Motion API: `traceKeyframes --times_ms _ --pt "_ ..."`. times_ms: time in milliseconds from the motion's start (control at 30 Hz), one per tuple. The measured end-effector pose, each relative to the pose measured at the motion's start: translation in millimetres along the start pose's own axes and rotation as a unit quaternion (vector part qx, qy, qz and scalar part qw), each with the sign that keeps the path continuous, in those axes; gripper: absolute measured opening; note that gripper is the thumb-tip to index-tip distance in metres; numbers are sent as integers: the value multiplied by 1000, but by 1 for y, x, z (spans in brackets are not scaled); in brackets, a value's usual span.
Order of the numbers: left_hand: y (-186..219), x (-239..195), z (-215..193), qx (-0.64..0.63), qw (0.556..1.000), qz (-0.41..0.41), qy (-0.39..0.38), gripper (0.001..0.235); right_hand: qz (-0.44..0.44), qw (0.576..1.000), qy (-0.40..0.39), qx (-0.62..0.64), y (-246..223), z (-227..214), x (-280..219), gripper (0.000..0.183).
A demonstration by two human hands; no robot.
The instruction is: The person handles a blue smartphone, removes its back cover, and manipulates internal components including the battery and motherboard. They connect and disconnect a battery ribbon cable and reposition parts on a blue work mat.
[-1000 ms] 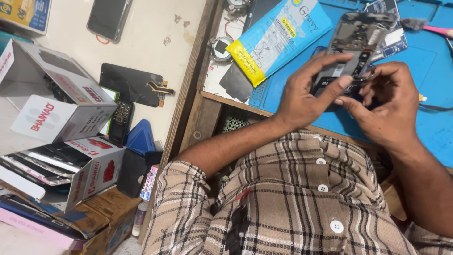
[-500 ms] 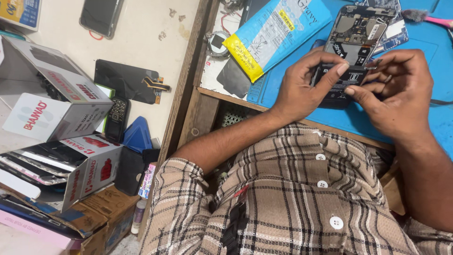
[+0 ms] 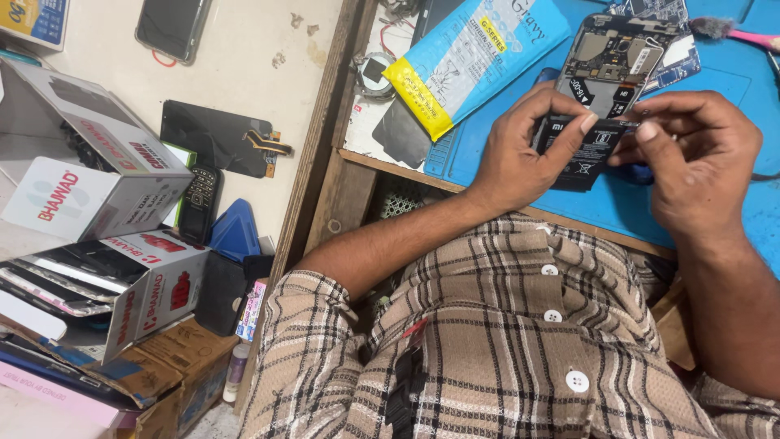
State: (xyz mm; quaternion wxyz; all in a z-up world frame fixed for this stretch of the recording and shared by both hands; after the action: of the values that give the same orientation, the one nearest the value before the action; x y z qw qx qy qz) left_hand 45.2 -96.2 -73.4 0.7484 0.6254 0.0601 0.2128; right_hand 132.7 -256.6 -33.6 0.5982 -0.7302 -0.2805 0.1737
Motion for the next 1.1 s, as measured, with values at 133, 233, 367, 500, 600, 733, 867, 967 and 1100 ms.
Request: traceKeyframes --times_ms 133,233,367,500,600,733,867,967,1100 --pt "5 -3 1 11 999 32 0 16 14 999 13 -38 3 -1 -6 15" --pt "3 -2 2 11 1000 27 -10 16 -3 996 13 -89 3 -2 -7 14" --pt "2 -2 2 21 999 39 -21 18 -29 990 18 -133 1 -1 -8 17" --pt "0 -3 1 16 999 35 -20 19 -33 995 24 -94 -4 2 -6 19" --pt "1 -5 1 29 999 29 -19 19 -18 990 22 -134 -8 3 -5 16" --pt "0 -2 1 10 1000 6 -22 20 16 986 18 -163 -4 -1 -3 12" --pt "0 -3 3 -44 998 6 -37 24 2 992 44 -117 3 -8 -3 12" --pt "5 -3 5 -127 991 0 -45 39 12 995 83 -56 2 -14 -1 12" --pt "18 0 9 -137 988 -2 -76 59 5 993 87 -86 -10 -10 5 12"
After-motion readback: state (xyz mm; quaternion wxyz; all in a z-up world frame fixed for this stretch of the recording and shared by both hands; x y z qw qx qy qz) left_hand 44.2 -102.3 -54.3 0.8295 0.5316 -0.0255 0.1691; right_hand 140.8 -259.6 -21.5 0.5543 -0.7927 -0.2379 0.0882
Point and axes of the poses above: each hand's wrist, its own x-axis towards the middle knuckle, its own z-axis out of the palm, y = z × x, the point moved 6 cm from there along x, towards the middle knuckle, and after that the axes turned 8 degrees about -x, right-handed, at the moved point
